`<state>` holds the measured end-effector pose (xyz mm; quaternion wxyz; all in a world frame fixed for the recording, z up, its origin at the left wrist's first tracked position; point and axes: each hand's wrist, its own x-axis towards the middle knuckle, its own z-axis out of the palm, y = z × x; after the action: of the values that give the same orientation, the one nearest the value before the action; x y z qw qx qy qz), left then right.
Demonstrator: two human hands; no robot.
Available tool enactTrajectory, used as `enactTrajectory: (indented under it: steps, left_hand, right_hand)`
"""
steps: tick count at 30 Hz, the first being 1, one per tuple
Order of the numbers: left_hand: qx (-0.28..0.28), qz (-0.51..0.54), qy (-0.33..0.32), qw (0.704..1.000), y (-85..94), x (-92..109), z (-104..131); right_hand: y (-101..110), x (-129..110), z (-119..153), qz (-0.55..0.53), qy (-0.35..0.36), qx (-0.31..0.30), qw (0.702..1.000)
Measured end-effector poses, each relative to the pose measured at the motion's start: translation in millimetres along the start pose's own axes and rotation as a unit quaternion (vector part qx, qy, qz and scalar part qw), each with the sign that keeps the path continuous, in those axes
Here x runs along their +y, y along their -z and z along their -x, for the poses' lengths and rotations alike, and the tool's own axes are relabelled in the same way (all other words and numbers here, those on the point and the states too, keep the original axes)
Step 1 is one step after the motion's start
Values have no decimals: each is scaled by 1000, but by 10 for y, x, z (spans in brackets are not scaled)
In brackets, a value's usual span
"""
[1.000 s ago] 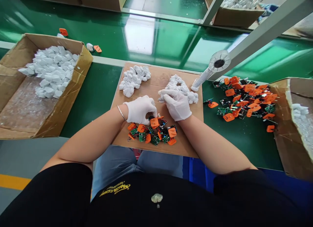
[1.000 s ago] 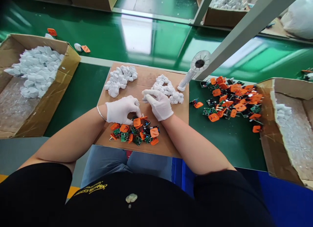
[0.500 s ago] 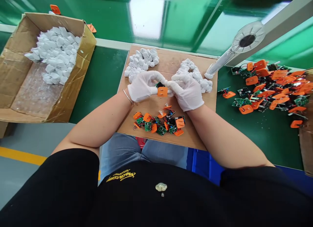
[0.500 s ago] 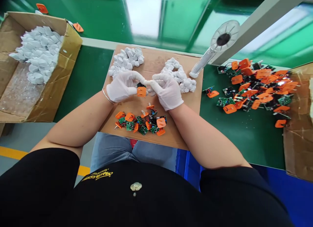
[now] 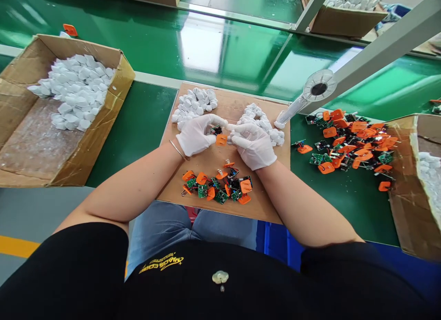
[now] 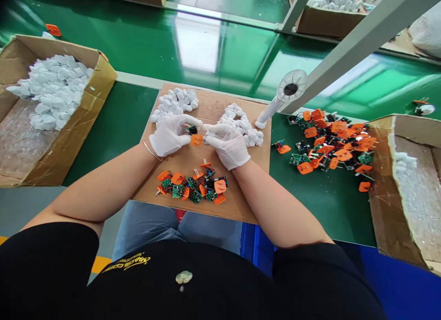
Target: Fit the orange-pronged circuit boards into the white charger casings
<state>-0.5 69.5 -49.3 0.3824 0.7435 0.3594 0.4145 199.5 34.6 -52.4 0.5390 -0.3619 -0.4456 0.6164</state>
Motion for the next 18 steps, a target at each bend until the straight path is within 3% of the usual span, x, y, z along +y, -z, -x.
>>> enactTrajectory:
  steps: [8, 14, 18]
  left_hand:
    - [55, 56, 18, 997, 31, 52, -16]
    - [7, 117, -10, 993, -8, 34, 23]
    - [41, 77, 9, 996, -32, 79, 43]
  right_hand:
    - [-60, -63, 54, -15, -25, -2, 1000]
    - [-101, -95, 81, 79, -31, 31, 996]
    - [-85, -71, 79, 111, -10, 35, 993]
